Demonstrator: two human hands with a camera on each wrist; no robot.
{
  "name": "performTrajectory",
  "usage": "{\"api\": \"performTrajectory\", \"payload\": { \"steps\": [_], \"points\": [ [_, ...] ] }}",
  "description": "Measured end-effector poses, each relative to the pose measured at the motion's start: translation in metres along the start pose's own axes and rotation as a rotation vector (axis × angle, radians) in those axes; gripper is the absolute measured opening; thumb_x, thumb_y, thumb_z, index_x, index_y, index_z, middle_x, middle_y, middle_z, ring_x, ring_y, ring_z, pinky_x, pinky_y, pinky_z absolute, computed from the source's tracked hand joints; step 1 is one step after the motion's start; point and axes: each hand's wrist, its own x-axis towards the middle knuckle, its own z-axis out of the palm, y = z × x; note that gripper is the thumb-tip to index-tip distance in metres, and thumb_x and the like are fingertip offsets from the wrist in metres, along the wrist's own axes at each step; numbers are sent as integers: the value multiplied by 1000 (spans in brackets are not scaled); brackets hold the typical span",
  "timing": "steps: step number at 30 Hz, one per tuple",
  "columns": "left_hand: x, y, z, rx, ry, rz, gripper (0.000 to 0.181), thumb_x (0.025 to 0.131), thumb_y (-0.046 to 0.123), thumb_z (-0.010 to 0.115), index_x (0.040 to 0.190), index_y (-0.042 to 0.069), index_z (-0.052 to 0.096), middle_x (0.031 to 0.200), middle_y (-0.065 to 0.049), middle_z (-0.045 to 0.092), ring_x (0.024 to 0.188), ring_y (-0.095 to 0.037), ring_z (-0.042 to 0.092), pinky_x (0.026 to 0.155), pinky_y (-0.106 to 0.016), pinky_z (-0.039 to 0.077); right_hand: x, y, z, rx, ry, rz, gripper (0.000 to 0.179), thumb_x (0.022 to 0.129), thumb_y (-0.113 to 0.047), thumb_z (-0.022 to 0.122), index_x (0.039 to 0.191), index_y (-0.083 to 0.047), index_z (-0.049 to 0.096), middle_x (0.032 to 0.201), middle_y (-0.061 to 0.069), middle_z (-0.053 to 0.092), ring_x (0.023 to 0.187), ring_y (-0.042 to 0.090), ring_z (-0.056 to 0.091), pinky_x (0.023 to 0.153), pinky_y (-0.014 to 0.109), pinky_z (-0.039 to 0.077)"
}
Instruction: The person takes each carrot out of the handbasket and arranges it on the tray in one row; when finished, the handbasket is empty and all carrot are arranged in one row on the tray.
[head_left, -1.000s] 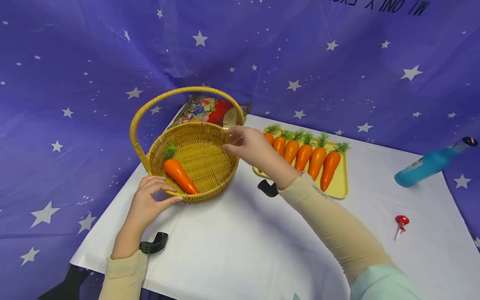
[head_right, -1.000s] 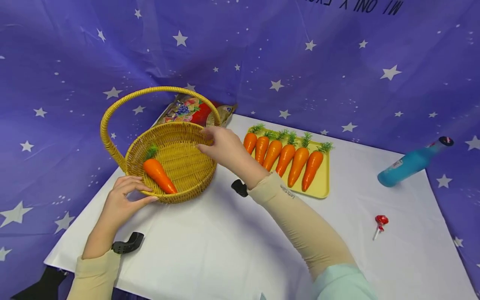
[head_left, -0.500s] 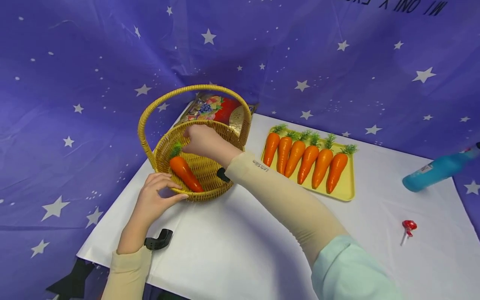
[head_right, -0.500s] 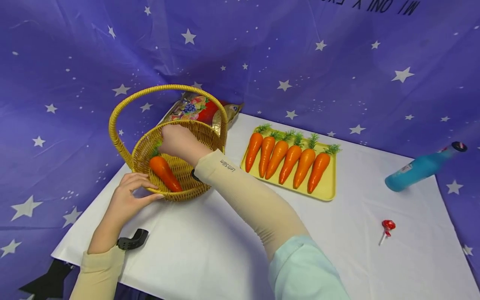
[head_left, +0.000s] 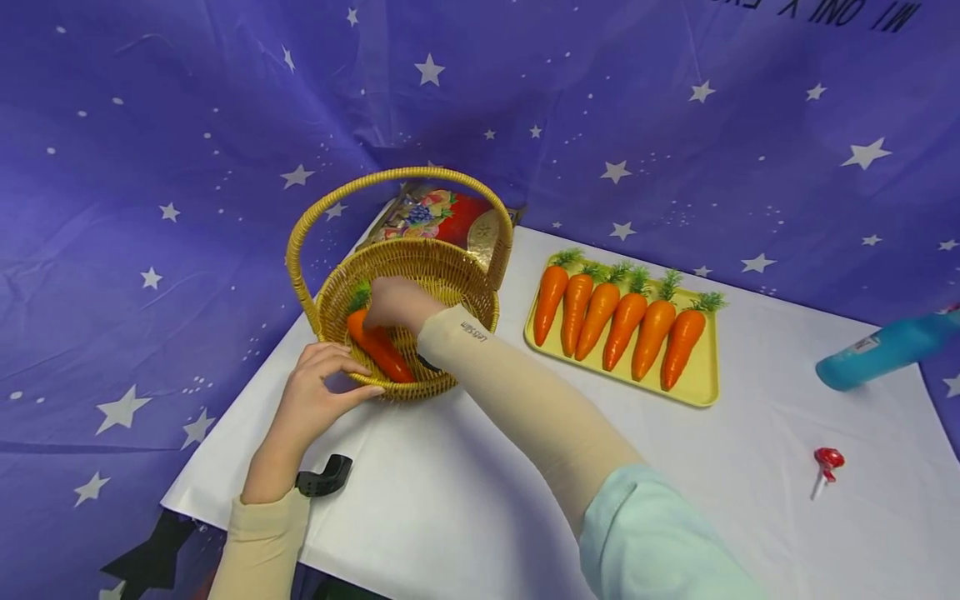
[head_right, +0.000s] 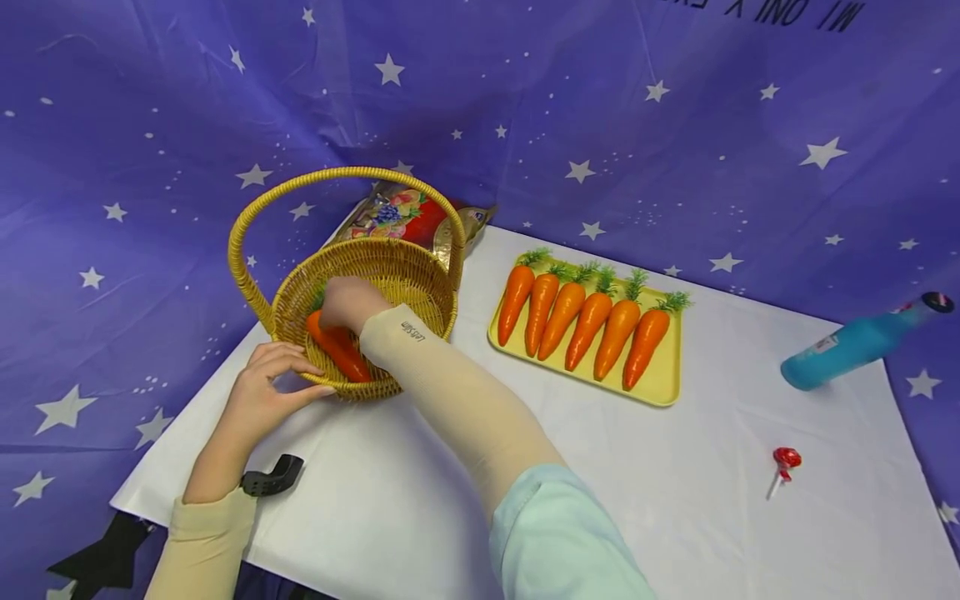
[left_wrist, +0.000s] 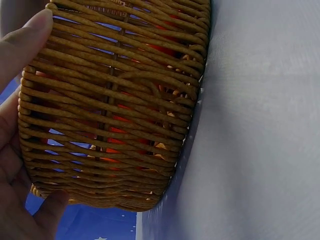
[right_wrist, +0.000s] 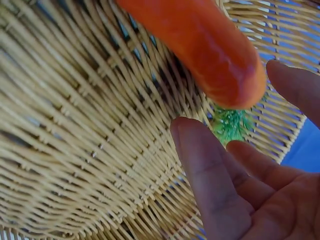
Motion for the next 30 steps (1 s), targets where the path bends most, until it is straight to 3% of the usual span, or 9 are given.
{"api": "performTrajectory", "payload": {
  "steps": [4,9,18,26,30],
  "points": [
    [0,0,0,2,0,-1,30,58,7,92,80,11,72,92,-2,67,106,-20,48,99,-37,34,1,-2,6,-40,12,4,16,86,-22,71,85,-11,59,70,-2,49,62,12,43,55,24,37],
    [0,0,0,-2,2,10,31,57,6,92,80,12,72,91,-1,67,105,-20,48,98,-35,34,0,-2,11,-62,32,12,26,86,-28,72,101,-10,61,84,-1,58,73,13,50,62,24,42],
    [1,0,0,-7,8,19,31,56,5,93,79,11,72,90,-2,67,105,-21,48,100,-32,33,5,0,14,29,-8,19,18,85,-20,72,88,-9,58,72,1,52,61,13,47,53,23,41],
    [1,1,0,4,1,11,30,57,6,92,79,10,72,92,-3,67,106,-22,48,99,-35,34,9,2,14,118,-50,60,16,87,-17,69,93,-7,57,76,3,54,57,15,51,48,24,45],
    [0,2,0,16,-2,0,30,58,7,92,80,10,72,92,-4,67,107,-22,48,99,-40,34,8,2,11,124,-39,52,18,87,-19,70,81,-8,57,67,2,53,55,16,51,47,24,44]
  ]
}}
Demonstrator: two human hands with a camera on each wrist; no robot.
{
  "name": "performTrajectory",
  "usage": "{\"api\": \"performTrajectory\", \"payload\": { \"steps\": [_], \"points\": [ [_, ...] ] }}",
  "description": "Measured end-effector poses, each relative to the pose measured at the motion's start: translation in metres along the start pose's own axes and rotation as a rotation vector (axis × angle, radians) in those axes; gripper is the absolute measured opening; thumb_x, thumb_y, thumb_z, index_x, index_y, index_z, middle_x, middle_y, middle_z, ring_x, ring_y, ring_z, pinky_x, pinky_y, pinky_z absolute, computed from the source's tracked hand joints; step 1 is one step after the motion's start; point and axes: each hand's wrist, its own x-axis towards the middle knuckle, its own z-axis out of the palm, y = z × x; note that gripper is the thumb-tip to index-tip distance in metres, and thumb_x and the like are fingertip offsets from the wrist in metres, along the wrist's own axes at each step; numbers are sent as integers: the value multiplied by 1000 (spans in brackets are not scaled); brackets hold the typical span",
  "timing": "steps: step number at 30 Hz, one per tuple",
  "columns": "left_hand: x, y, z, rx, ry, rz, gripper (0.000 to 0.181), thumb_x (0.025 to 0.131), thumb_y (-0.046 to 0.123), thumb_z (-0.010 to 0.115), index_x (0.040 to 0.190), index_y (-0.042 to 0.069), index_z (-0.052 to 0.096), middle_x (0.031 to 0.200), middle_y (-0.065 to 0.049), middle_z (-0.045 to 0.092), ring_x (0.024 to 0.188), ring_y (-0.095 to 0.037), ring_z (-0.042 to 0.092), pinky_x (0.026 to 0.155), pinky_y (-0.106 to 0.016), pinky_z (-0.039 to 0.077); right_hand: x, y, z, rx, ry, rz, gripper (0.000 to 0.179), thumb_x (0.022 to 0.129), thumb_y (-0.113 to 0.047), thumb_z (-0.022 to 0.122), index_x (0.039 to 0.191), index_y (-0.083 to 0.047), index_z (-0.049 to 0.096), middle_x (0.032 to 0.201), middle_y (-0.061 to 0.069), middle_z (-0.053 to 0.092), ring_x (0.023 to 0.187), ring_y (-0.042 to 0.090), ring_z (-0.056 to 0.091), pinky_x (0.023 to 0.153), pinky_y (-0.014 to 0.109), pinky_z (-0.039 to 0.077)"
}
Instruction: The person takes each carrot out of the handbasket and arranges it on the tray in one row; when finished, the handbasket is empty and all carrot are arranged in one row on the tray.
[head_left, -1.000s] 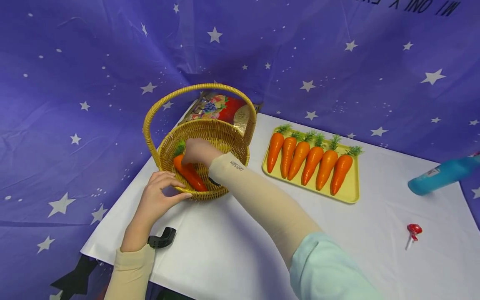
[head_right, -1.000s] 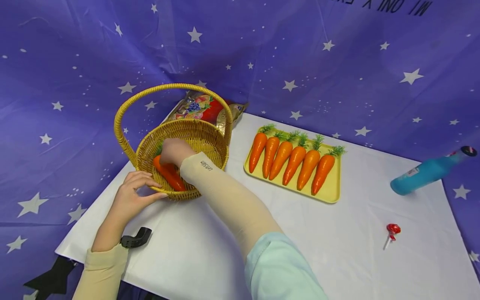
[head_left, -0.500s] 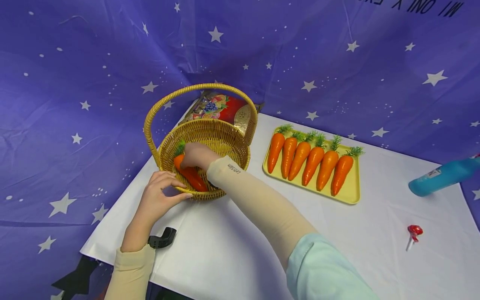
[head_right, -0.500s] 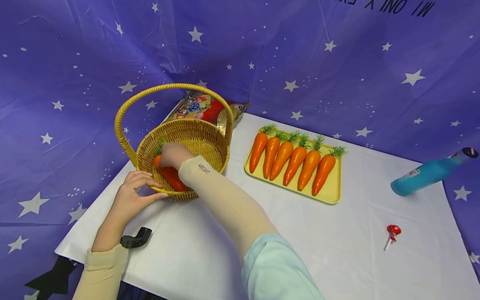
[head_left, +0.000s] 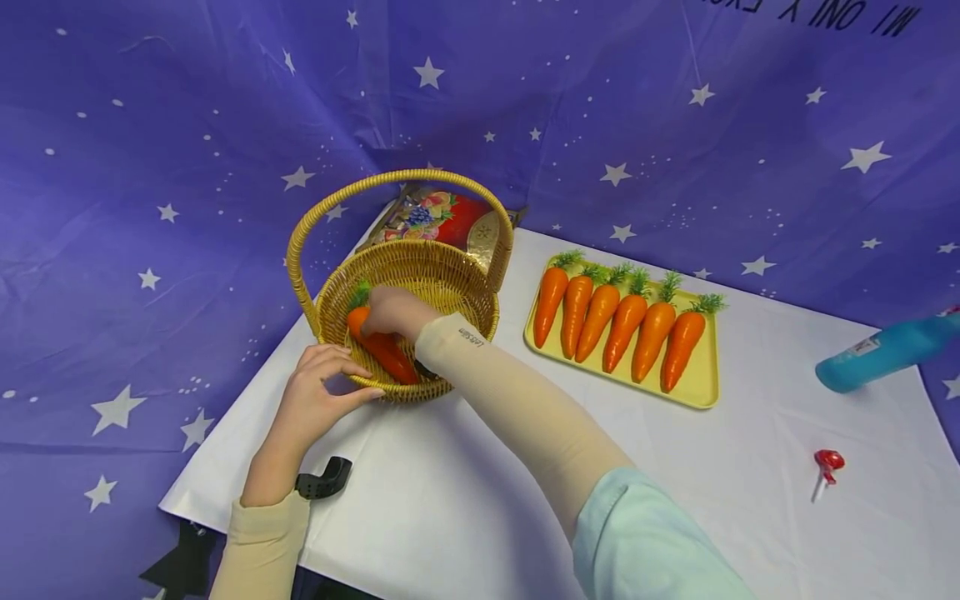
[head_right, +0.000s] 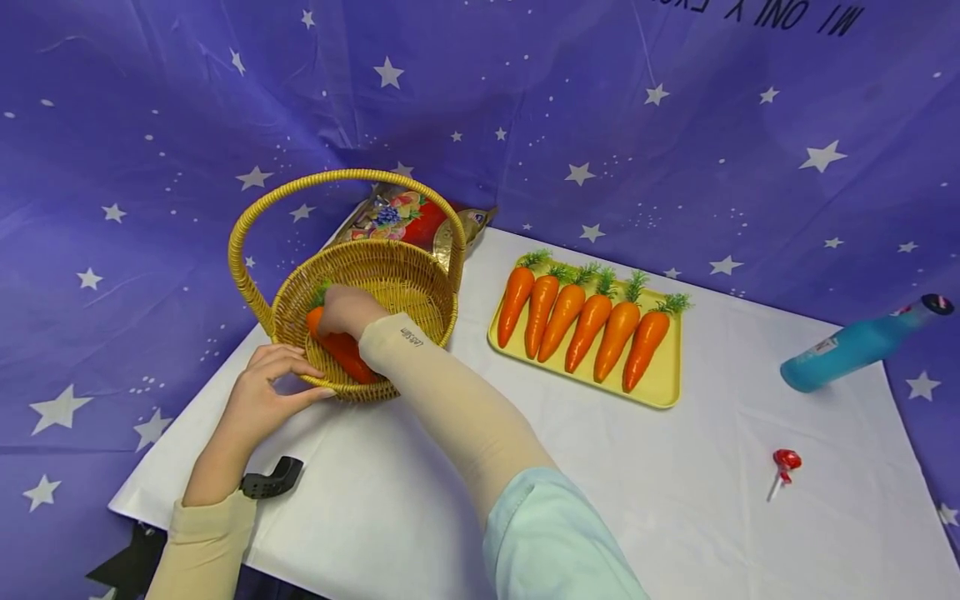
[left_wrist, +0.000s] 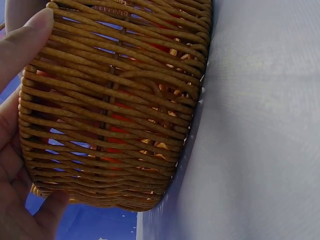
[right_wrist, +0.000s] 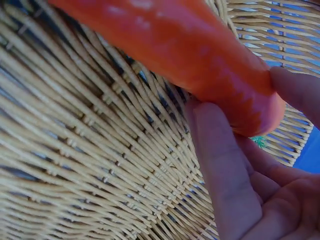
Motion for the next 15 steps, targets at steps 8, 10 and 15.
{"api": "performTrajectory", "payload": {
  "steps": [8,10,15],
  "points": [
    [0,0,1,1,-1,1,30,58,7,92,80,9,72,93,-7,68,107,-24,48,100,-43,34,-9,0,-11,31,48,-43,22,87,-20,72,78,-9,55,59,-1,42,52,13,44,48,23,41],
    [0,-1,1,1,-2,-6,30,58,6,92,80,9,72,94,-9,68,108,-24,48,100,-43,34,-13,0,-14,43,61,-52,21,87,-21,72,87,-6,57,65,0,48,57,15,51,53,24,47],
    [-1,-1,1,-2,-3,-20,30,58,6,92,80,9,72,96,-11,68,108,-24,48,99,-47,34,-24,1,-25,69,109,-105,25,86,-22,73,95,-5,58,80,5,59,71,18,61,67,29,55]
  ]
}}
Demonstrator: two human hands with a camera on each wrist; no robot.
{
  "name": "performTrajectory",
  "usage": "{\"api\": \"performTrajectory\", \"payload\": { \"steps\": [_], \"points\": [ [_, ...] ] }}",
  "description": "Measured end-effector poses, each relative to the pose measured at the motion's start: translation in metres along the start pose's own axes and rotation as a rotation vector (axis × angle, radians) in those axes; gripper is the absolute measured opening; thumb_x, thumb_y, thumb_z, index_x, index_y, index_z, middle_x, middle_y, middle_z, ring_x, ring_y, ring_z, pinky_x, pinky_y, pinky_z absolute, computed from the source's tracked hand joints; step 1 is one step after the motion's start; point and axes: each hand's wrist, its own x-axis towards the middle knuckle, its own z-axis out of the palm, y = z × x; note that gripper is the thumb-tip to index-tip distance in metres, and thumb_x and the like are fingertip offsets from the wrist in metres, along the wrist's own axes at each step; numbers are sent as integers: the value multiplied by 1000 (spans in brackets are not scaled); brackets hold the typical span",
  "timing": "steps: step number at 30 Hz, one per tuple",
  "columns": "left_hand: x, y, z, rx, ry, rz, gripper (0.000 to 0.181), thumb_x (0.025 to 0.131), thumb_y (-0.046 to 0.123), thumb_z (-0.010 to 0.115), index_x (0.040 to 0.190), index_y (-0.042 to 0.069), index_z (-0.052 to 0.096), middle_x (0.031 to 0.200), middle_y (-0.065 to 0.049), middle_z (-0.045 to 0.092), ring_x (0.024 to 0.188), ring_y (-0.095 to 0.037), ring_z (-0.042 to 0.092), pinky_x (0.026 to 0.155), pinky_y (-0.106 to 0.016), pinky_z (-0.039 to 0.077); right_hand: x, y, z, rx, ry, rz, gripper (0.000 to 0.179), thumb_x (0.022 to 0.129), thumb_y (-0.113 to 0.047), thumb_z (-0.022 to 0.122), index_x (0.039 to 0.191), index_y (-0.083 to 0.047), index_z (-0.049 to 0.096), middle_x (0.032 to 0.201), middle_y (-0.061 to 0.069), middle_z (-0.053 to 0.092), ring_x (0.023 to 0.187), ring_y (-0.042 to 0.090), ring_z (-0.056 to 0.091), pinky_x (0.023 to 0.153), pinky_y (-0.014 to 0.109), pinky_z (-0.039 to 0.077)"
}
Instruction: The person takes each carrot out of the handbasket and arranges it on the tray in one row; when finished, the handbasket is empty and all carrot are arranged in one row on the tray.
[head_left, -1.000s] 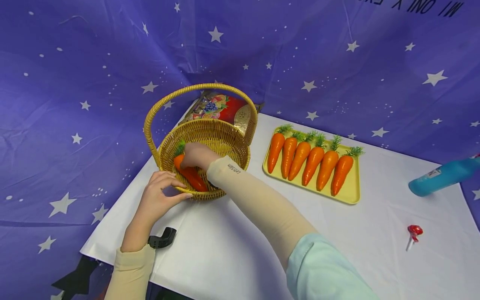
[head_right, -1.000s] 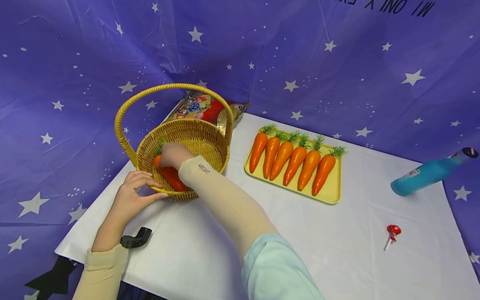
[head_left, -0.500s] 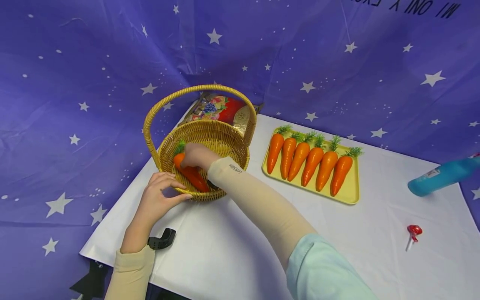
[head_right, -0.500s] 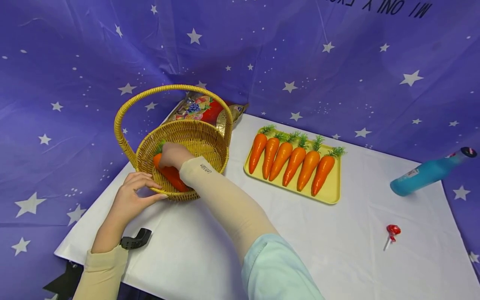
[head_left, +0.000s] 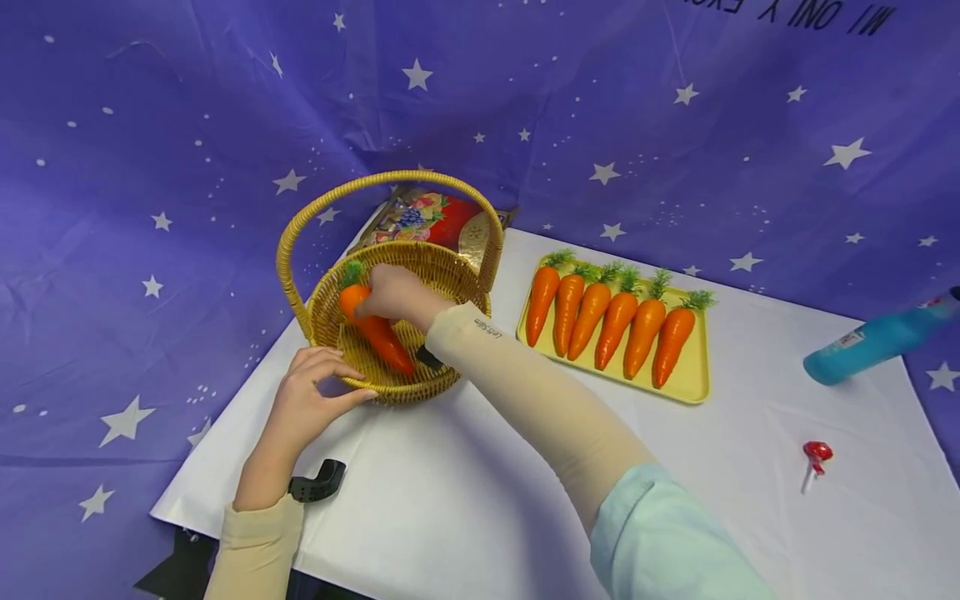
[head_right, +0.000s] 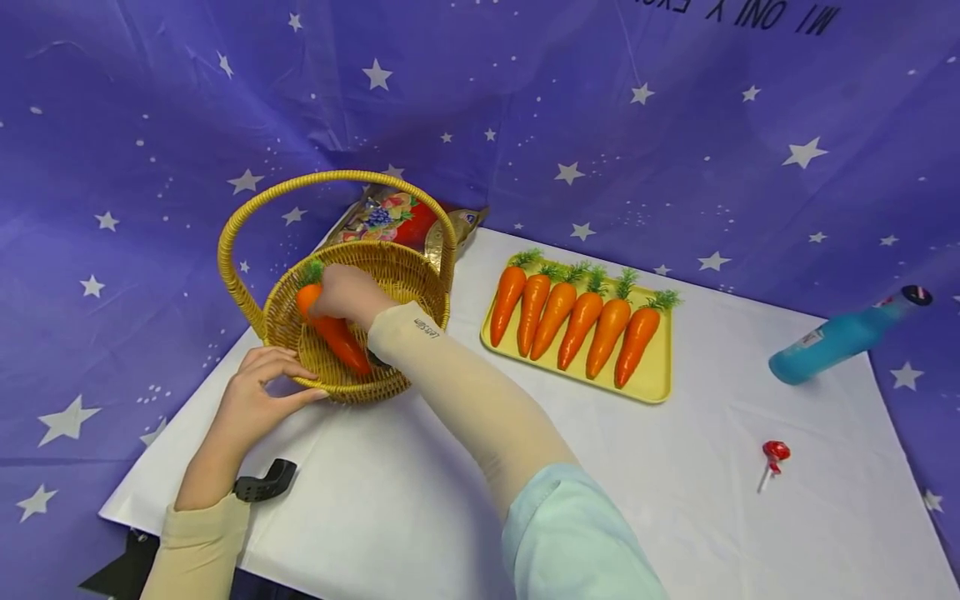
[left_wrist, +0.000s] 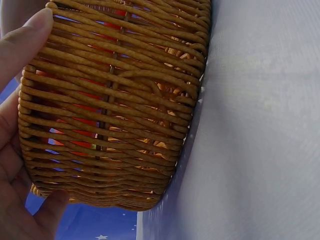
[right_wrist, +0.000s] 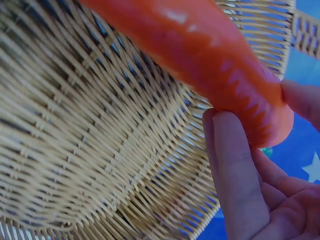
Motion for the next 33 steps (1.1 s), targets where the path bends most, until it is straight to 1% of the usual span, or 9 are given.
{"api": "performTrajectory", "payload": {
  "steps": [3,5,8,10,13,17,20,28,33],
  "points": [
    [0,0,0,1,-7,-4,30,58,6,92,81,9,73,97,-12,68,109,-25,48,99,-50,34,-5,2,-8,33,13,-15,23,87,-23,72,87,-5,58,75,4,58,66,17,58,70,31,55],
    [0,0,0,0,-14,-10,30,59,6,91,82,9,73,98,-13,67,109,-26,47,99,-52,34,-6,2,-13,52,14,-6,22,88,-23,71,84,-5,58,73,3,58,64,15,56,71,31,55],
    [0,0,0,-5,-19,-19,29,59,6,91,82,9,73,98,-13,67,110,-26,47,98,-53,34,-8,3,-19,66,12,3,23,89,-24,70,84,-4,60,73,4,60,65,15,57,73,30,55],
    [1,0,1,-4,-21,-21,29,60,6,91,82,9,73,97,-13,67,110,-25,47,97,-53,35,-10,4,-24,88,21,4,23,89,-25,71,90,-4,63,81,4,64,70,15,60,73,29,55],
    [1,-1,2,-4,-20,-19,29,59,7,91,82,9,73,95,-11,68,109,-24,47,96,-51,35,-15,5,-31,108,33,7,29,88,-27,72,102,-2,65,92,5,67,75,15,64,70,27,56],
    [2,-2,3,6,-16,-13,29,60,8,92,82,11,73,94,-8,68,108,-22,47,96,-47,35,-23,4,-42,124,65,21,48,86,-29,74,123,-1,59,108,5,63,78,13,65,66,24,56],
    [1,-2,3,14,-15,-13,28,60,8,91,82,12,73,94,-9,67,107,-21,47,97,-44,35,-31,3,-50,124,81,19,56,86,-31,74,130,-2,55,113,5,61,78,13,66,66,23,56],
    [3,1,2,10,-13,-41,26,62,8,91,81,11,74,96,-10,66,106,-21,46,95,-46,35,-60,8,-67,149,105,-35,54,86,-31,74,129,-6,54,104,3,63,77,13,66,65,21,54],
    [3,-1,4,16,-10,-47,26,61,6,91,81,10,74,97,-13,65,106,-21,46,95,-42,34,-80,20,-74,124,124,-70,57,86,-33,74,132,-8,52,98,3,64,76,14,66,66,22,54]
  ]
}}
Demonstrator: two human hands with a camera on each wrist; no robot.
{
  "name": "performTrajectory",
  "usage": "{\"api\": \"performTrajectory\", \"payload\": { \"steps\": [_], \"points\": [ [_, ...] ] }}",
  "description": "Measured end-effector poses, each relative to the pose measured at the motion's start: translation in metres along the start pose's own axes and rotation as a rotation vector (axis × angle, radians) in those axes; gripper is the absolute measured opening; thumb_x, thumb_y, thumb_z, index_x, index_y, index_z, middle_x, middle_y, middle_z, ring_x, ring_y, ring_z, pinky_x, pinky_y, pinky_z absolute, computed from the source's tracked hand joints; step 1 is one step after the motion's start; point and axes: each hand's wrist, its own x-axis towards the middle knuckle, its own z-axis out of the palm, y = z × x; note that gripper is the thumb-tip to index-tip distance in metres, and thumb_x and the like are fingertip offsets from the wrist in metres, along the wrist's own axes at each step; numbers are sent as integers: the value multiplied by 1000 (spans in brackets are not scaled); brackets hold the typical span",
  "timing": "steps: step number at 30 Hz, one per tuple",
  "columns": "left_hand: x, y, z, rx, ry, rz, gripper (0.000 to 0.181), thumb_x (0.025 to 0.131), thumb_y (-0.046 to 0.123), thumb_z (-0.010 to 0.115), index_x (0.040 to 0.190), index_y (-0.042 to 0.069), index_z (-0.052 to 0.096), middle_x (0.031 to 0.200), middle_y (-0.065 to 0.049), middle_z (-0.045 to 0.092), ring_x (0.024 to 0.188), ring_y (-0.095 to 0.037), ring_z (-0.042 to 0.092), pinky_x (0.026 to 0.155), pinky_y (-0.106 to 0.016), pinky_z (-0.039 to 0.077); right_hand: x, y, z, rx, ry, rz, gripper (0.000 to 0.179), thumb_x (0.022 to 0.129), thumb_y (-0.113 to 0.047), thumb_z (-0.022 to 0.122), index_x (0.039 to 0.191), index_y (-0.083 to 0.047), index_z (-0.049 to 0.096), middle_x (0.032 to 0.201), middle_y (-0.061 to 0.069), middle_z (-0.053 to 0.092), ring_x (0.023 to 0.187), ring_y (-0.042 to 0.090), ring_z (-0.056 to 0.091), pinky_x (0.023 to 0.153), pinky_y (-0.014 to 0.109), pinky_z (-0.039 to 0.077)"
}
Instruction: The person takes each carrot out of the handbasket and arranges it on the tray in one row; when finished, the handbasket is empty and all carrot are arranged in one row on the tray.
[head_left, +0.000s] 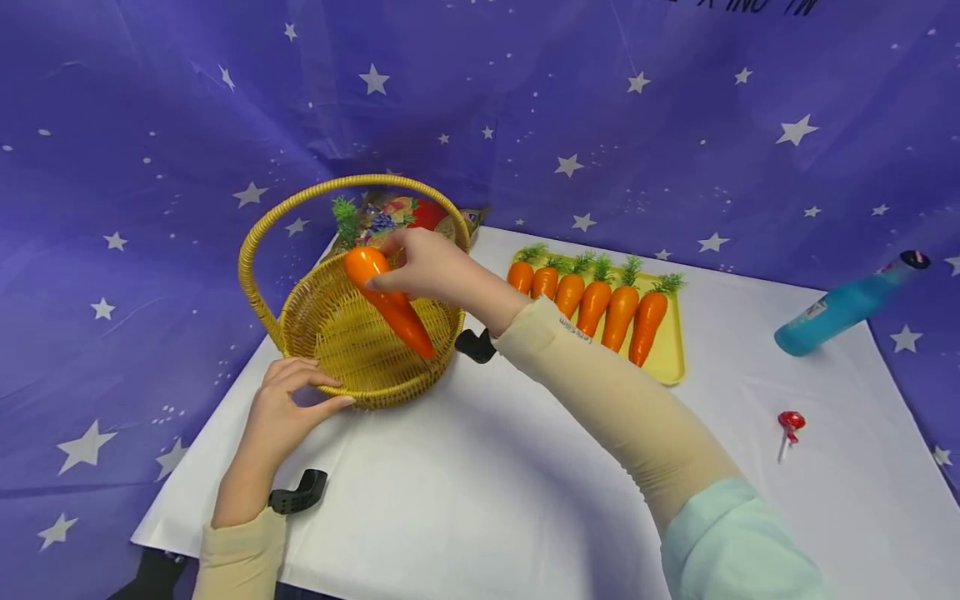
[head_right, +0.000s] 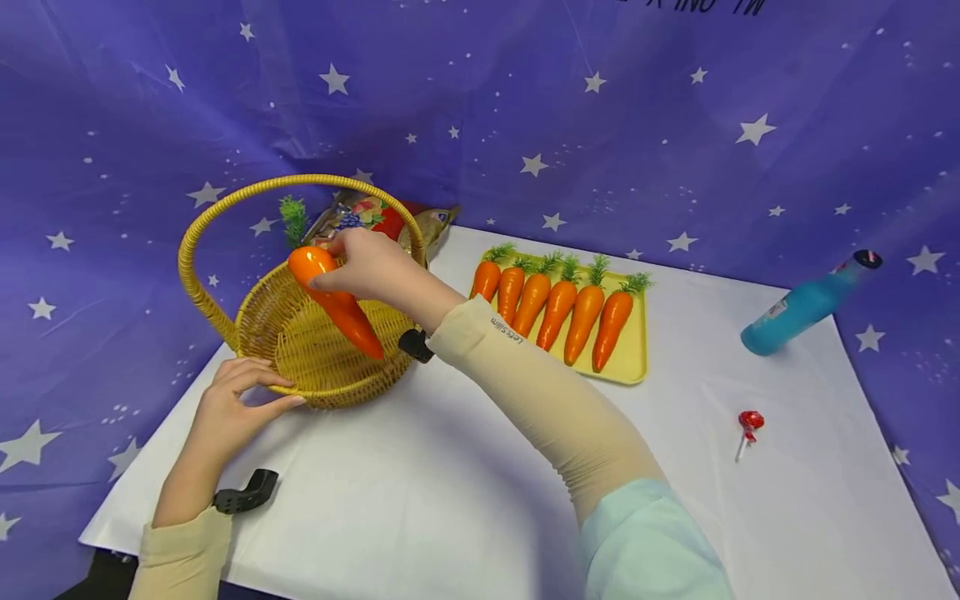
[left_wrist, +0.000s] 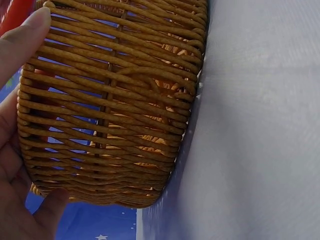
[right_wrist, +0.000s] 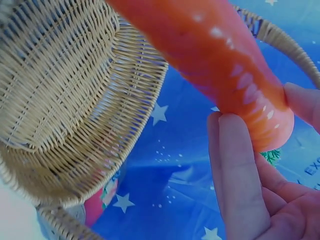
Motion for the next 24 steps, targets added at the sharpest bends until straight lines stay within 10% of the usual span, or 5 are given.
{"api": "performTrajectory", "payload": {
  "steps": [24],
  "points": [
    [-3,9,6,30,-30,-98,24,66,10,89,83,8,73,111,-14,61,111,-21,42,97,-52,32,-112,84,-74,39,231,18,50,86,-32,74,129,-13,56,100,3,64,88,19,60,75,35,52]
  ]
}}
